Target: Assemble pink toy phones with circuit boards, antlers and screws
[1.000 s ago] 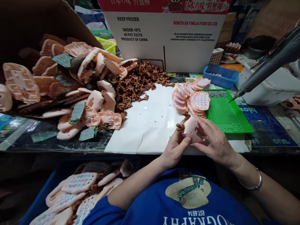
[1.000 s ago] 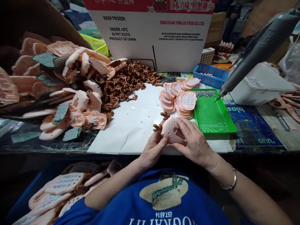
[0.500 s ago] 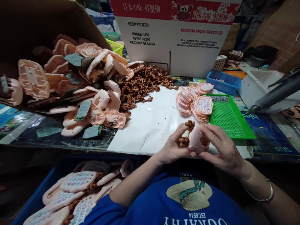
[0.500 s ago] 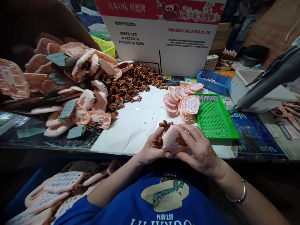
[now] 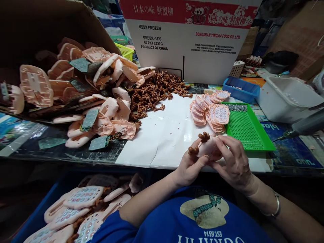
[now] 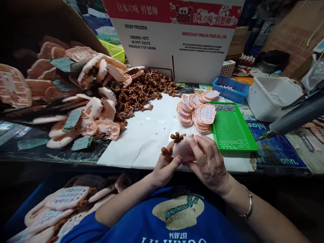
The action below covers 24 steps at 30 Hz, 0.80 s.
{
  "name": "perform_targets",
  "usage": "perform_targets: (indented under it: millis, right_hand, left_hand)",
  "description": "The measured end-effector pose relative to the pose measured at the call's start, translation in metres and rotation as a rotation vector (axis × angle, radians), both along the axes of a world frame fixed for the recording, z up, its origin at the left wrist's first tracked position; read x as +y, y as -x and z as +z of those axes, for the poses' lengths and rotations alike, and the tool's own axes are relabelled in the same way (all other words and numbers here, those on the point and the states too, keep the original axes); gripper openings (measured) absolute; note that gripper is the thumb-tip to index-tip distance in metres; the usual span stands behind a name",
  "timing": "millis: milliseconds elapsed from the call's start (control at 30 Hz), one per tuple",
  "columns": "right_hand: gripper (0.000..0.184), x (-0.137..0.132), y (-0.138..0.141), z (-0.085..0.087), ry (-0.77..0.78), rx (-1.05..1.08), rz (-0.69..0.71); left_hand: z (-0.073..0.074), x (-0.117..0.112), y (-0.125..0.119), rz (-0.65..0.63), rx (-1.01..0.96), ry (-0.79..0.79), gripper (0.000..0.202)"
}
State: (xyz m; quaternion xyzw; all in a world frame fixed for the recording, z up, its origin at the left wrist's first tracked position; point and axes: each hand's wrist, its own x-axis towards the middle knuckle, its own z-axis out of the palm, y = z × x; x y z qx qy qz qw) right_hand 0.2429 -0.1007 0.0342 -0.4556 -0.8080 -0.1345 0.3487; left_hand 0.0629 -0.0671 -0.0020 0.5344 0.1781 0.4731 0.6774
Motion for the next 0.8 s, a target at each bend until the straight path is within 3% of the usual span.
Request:
perform_targets:
  millis: [100, 233, 367, 467, 533, 667, 733, 800]
  right_hand:
    - [0.070, 0.000, 0.000, 0.004, 0.063, 0.126, 0.048]
    - [0.028, 0.004, -0.006, 0.024, 0.275, 0.303, 0.124]
    - [0.004, 0.008, -0.007, 0.038, 0.405, 0.373, 0.140]
    - [0.005, 0.011, -0.008, 0.039, 0.431, 0.447, 0.134]
    - [0.009, 0.013, -0.010, 0.037, 0.476, 0.507, 0.115]
    - [0.021, 0.014, -0.018, 0.036, 0.716, 0.619, 0.122]
    - [0.021, 0.013, -0.021, 0.037, 0.844, 0.642, 0.171]
    - [0.019, 0.011, -0.023, 0.038, 0.854, 0.648, 0.189]
  left_hand:
    - [-0.001, -0.001, 0.002, 0.125, 0.084, -0.119, 0.049]
    - [-0.001, 0.004, 0.007, 0.069, 0.160, -0.389, 0.049]
    - [-0.001, 0.007, 0.005, 0.058, 0.165, -0.460, 0.054]
    - [0.001, 0.006, 0.001, 0.047, 0.142, -0.382, 0.049]
    - [0.003, 0.006, -0.003, 0.059, 0.116, -0.219, 0.041]
    - [0.006, 0.008, -0.005, 0.025, 0.111, 0.075, 0.034]
    - [0.007, 0.008, -0.004, -0.013, 0.112, 0.088, 0.033]
    - [0.009, 0.006, -0.002, -0.018, 0.096, 0.051, 0.032]
